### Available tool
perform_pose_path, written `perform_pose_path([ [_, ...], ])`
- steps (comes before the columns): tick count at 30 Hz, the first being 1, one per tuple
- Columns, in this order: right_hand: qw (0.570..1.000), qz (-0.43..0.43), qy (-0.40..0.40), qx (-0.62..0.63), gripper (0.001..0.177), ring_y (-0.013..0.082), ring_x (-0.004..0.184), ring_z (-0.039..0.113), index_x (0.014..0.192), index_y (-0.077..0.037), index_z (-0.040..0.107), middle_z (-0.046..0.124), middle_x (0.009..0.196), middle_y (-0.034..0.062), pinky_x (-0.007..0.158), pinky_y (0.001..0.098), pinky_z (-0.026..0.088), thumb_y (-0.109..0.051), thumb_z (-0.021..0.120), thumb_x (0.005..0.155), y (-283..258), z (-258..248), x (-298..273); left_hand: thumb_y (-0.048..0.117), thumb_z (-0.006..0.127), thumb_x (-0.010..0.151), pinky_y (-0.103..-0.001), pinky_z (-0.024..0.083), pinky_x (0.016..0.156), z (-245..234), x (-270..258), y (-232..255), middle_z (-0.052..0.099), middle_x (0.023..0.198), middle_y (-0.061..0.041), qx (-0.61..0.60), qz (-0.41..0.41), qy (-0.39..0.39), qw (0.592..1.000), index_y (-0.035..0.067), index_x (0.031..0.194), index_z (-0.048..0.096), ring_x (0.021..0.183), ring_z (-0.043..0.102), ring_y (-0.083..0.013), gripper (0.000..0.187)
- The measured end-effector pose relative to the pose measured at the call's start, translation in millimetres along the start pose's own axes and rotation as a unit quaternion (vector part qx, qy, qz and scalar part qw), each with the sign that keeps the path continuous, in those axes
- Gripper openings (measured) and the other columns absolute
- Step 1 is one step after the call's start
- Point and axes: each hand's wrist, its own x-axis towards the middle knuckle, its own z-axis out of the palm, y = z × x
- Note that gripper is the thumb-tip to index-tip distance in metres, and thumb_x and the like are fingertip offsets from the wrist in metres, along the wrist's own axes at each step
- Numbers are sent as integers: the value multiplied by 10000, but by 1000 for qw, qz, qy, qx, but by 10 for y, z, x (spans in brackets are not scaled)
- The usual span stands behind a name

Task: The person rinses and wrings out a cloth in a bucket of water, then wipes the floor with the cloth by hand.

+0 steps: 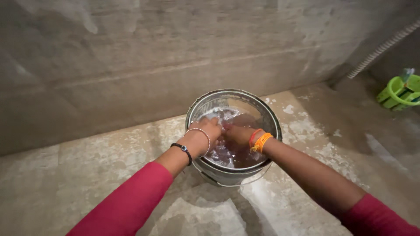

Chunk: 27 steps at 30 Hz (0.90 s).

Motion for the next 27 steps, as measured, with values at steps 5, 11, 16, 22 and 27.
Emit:
perform_pose_path([
  [5,961,55,-117,-246,351,313,1065,720,1102,-115,778,751,1100,145,933,410,562,-173,805,757,-164,-123,-70,277,745,875,-492,504,1003,18,25,-28,581,1347,-131,16,-20,-56,998,80,1181,678,1244,570,-345,370],
  [11,994,48,-36,89,405,223,958,774,1127,-122,764,811,1036,94,849,366,608,-188,764,728,-332,-623,-380,211,813,785,-462,499,1016,-32,-41,28,574,1331,-154,5,-17,11,1000,28,1287,548,1256,564,-343,596],
  [16,980,-78,156,93,408,220,897,732,1161,-59,695,773,1004,116,813,351,578,-228,727,791,-546,-1203,-753,63,810,691,-451,513,1003,-64,-118,3,517,1351,-205,-41,-4,88,995,-33,1334,471,1233,570,-369,733],
  [22,971,-15,235,47,349,245,848,740,1158,-73,698,763,941,150,779,384,579,-242,632,860,-708,-1305,-936,9,769,720,-475,534,922,32,-74,-28,477,1396,-233,-13,-7,118,993,-65,1375,426,1179,600,-377,743],
  [27,980,-71,183,31,358,301,922,736,1151,-66,683,764,1009,167,822,401,573,-196,662,819,-314,-783,-417,64,770,765,-454,538,961,35,-64,-39,551,1314,-197,-31,-32,49,998,-13,1307,480,1221,594,-347,619],
])
